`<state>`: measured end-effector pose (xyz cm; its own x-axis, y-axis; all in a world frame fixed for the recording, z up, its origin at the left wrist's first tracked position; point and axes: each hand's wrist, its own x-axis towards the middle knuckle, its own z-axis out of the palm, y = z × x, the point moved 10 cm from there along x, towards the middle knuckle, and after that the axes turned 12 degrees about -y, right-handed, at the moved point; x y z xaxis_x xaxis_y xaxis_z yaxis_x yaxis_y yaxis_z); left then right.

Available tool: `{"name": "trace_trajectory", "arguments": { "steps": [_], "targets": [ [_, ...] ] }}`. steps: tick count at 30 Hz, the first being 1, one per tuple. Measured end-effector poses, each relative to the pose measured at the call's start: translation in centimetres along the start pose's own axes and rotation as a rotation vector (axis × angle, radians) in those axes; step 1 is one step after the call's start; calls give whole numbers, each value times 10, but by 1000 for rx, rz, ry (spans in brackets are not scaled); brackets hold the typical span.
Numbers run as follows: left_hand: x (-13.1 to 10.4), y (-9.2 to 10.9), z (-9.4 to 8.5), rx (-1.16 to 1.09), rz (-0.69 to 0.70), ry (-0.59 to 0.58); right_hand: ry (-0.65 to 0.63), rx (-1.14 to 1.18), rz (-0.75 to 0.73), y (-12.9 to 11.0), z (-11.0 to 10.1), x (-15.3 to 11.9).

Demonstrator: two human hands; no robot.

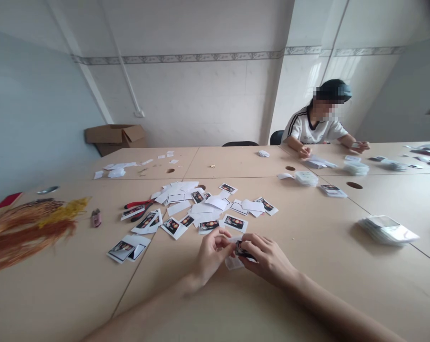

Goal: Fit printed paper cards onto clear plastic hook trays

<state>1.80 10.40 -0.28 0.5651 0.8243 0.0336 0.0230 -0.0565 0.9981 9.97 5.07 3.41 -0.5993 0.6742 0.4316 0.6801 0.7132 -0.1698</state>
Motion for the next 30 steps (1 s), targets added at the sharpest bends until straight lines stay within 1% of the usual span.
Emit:
{"name": "trace_trajectory", "arguments": {
  "steps": [4, 7, 9, 14, 19, 24, 27, 30],
  "targets": [
    [-2, 0, -4, 77, 1, 30, -32, 181, -6, 4, 6, -2],
    [-2, 2, -7, 124, 2, 48, -14, 307, 13, 8, 7, -3],
    [-3, 2, -8, 149, 1, 53, 12, 349, 19, 9, 4, -4],
    [-2, 4, -6, 198, 8, 38, 80, 314, 18, 6, -5, -3],
    [-4, 11, -6, 249, 10, 52, 120, 319, 12, 6, -9, -4],
    [-5, 13, -7, 233, 3, 64, 130, 276, -65, 1, -9, -7],
    [-5, 13, -7, 190, 13, 59, 134, 263, -81, 0, -10, -8],
    [-4, 11, -6, 149, 14, 48, 108, 208, -94, -3, -10, -7]
  ]
}}
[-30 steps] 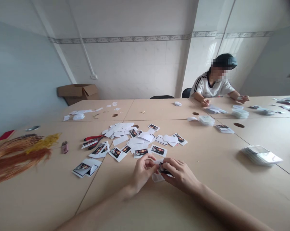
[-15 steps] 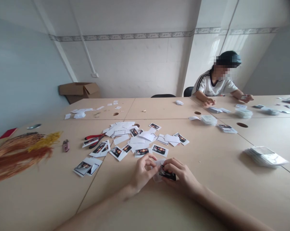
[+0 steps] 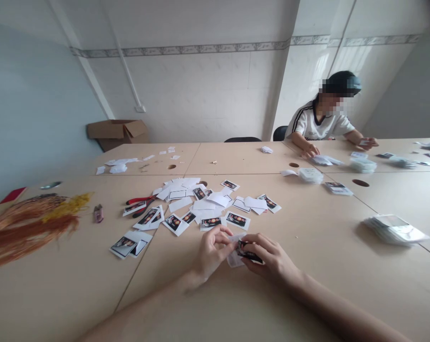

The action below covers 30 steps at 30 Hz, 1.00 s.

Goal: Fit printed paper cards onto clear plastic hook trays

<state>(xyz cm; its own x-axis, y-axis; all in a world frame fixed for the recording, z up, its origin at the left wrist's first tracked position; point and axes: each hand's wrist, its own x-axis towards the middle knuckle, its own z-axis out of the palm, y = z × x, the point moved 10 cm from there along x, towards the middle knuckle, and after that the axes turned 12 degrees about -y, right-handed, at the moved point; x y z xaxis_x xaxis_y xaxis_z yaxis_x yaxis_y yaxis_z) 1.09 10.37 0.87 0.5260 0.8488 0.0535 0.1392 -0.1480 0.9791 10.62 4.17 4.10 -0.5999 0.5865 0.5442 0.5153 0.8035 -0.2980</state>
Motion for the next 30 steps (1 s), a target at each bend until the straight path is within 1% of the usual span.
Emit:
{"name": "trace_trajectory", "arguments": {
  "steps": [3, 6, 10, 13, 16, 19, 24, 27, 30],
  "targets": [
    [1, -2, 1, -43, -19, -14, -27, -50, -23, -5, -1, 1],
    [2, -3, 2, -69, -46, -22, -28, -59, -38, -8, -4, 2],
    [2, -4, 1, -30, -49, -10, -21, -40, -28, -8, -6, 2],
    [2, -4, 1, 28, -34, -17, -41, -94, -63, -14, -4, 1],
    [1, -2, 1, 82, -5, -18, -77, -193, -108, -21, 0, 0],
    [1, 3, 1, 93, 19, -12, -85, -260, -122, -25, 2, 0],
    [1, 14, 6, 132, 63, -43, -22, -286, -125, -24, -3, 0],
    [0, 17, 3, 179, 69, -13, -23, -302, -112, -21, -2, 0],
    [-1, 15, 1, 197, 69, 11, -36, -280, -111, -19, -2, 0]
  ]
}}
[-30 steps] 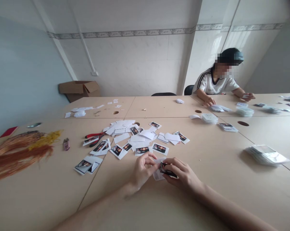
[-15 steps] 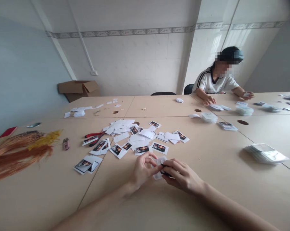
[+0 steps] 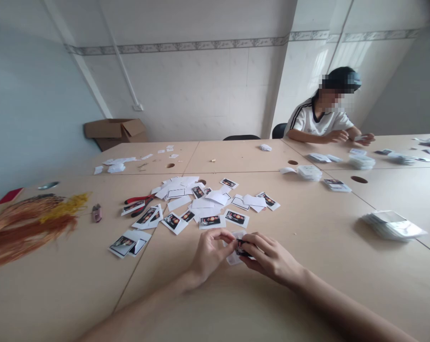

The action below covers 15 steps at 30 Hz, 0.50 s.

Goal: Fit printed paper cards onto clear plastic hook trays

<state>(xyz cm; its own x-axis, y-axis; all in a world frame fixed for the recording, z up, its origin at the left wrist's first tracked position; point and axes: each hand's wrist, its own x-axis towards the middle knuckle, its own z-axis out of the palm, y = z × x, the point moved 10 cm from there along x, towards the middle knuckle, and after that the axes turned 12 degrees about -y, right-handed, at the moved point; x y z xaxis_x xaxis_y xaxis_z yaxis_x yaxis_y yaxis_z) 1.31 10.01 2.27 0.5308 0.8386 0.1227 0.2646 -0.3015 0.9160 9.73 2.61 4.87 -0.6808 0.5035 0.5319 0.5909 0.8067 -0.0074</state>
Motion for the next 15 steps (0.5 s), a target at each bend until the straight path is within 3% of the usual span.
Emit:
{"name": "trace_trajectory", "arguments": {
  "steps": [11, 15],
  "targets": [
    [7, -15, 7, -115, -15, -80, -7, -99, -54, -9, -3, -1],
    [5, -20, 8, -166, -27, -57, -19, -105, -37, -6, -1, 0]
  ]
}}
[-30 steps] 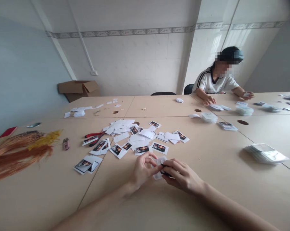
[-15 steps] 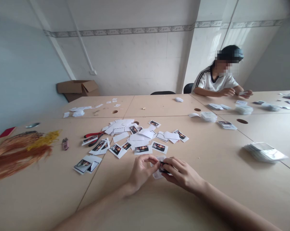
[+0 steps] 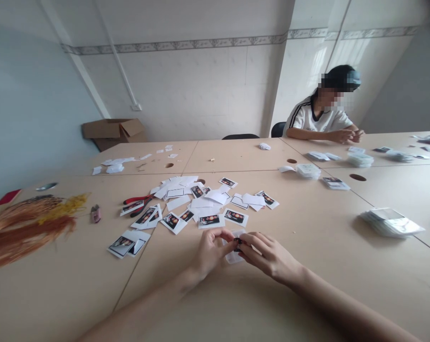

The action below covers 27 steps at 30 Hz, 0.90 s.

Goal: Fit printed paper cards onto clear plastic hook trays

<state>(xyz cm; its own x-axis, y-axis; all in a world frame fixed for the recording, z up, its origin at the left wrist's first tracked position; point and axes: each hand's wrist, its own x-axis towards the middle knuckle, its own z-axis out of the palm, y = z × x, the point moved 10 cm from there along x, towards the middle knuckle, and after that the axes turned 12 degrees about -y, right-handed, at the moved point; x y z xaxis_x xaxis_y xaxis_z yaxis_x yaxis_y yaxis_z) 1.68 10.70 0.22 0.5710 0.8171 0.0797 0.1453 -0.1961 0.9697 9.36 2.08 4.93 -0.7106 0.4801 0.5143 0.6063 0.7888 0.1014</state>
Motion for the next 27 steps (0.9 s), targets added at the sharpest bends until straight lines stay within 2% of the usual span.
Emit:
{"name": "trace_trajectory", "arguments": {
  "steps": [3, 8, 27],
  "targets": [
    [-3, 4, 2, -17, 27, 15, 3, 6, 8, 1, 1, 0],
    [-6, 11, 10, -44, 41, -29, 27, 3, 30, 3, -3, 0],
    [-1, -3, 11, -212, -60, -31, 13, 43, 50, 7, -2, -2]
  ]
}}
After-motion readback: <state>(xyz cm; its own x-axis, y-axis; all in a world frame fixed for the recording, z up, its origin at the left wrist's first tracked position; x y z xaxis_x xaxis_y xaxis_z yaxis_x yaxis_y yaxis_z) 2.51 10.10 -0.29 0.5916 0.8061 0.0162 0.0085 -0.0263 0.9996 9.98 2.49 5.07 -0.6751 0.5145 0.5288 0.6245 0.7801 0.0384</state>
